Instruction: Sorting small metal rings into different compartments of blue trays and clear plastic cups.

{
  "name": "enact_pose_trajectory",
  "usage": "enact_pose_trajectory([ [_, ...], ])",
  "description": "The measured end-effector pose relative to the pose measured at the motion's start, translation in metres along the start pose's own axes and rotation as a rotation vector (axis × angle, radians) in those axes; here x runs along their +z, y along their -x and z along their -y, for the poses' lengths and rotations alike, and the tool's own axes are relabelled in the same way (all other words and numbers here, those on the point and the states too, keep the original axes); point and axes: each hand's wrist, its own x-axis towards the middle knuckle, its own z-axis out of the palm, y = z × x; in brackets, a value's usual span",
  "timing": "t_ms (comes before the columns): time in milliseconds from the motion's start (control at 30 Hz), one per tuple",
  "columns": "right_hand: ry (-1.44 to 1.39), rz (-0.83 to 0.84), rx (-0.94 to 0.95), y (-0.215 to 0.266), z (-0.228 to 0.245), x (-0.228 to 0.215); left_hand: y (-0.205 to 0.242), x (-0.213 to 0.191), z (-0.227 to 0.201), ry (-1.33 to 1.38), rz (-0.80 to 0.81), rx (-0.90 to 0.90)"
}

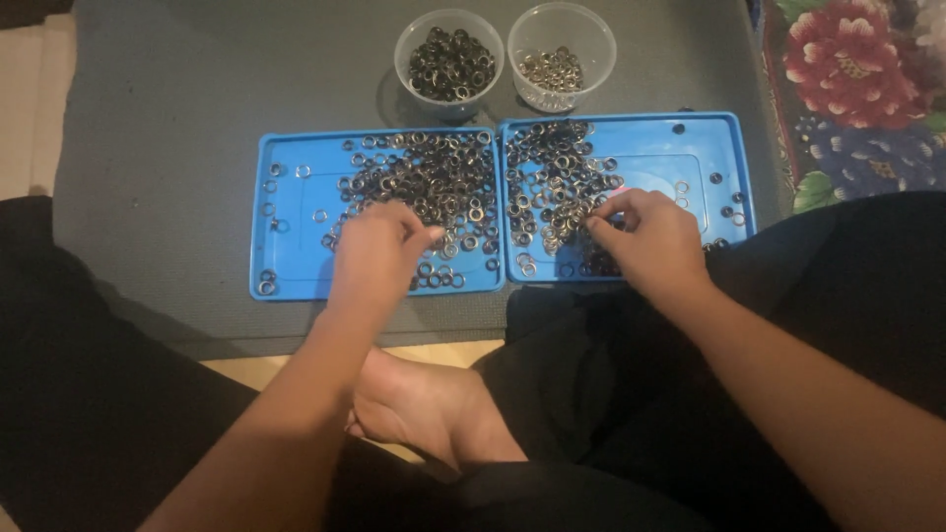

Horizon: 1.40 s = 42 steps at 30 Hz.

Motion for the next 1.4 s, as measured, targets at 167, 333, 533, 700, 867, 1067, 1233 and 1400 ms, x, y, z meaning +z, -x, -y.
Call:
enact_pose_trajectory([
  [167, -0.069, -0.021, 0.083, 0.002, 0.01, -0.002, -0.006, 0.0, 0.003, 0.166, -0.036, -0.114],
  [333, -0.185, -0.03, 0.144, -0.005, -0.002, 0.0, -0.012, 0.007, 0.007, 0.281, -0.087, -0.155],
  [533, -0.315, -0.011, 0.224, -0.001, 0.009, -0.006, -0.005, -0.002, -0.008, 0.4, -0.054, -0.277],
  [700, -0.347, 0.0, 0.242, 0.003, 0.014, -0.009, -0.004, -0.007, -0.009, 0.435, -0.026, -0.32],
  [867, -0.417, 0.019, 0.241, -0.003, 0.008, -0.004, -0.002, -0.011, -0.014, 0.462, -0.036, -0.341],
  [1067, -0.453, 0.064, 0.231, 0.002, 0.015, -0.01, -0.007, -0.005, -0.004, 0.549, -0.044, -0.353],
  [1233, -0.197, 0.136, 0.119, 0.011, 0.035, -0.021, -0.004, -0.016, -0.009, 0.397, 0.039, -0.325],
  [1400, 0.271, 0.257, -0.14, -0.007, 0.049, -0.024, -0.008, -0.026, -0.026, 0.021, 0.196, -0.105],
])
